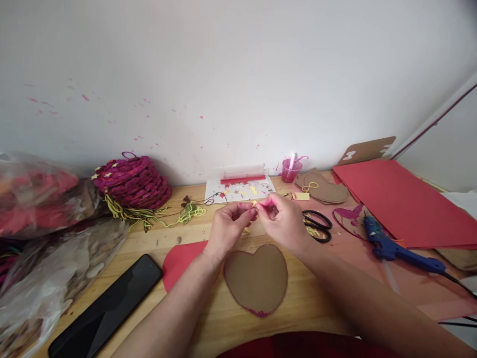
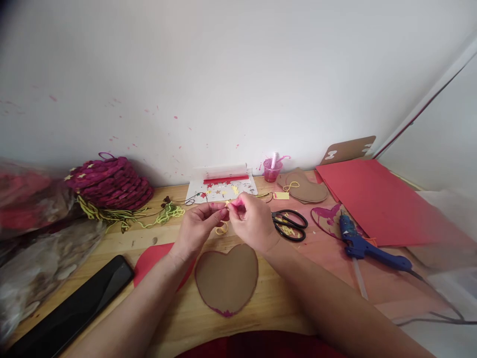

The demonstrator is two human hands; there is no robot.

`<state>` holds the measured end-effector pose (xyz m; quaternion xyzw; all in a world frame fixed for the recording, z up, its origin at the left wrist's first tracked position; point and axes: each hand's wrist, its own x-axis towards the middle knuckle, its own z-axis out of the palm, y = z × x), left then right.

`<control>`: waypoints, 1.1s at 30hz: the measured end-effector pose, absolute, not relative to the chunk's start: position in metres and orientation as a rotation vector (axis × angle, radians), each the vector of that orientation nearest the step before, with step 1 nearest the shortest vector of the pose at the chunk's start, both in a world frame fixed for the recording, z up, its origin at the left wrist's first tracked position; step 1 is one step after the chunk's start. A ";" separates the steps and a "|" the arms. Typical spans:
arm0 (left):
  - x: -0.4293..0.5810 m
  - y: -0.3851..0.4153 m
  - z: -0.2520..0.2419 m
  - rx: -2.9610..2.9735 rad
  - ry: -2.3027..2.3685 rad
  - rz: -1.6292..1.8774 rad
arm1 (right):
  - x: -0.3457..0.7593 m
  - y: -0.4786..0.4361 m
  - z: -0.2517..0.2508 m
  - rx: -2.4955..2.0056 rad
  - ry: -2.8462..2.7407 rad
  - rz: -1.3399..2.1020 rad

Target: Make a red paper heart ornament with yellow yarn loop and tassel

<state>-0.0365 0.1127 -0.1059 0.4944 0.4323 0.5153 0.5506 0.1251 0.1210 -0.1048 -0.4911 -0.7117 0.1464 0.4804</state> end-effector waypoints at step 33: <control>-0.048 0.122 -0.104 1.123 0.817 1.161 | 0.132 0.123 -0.086 -1.154 -1.585 1.069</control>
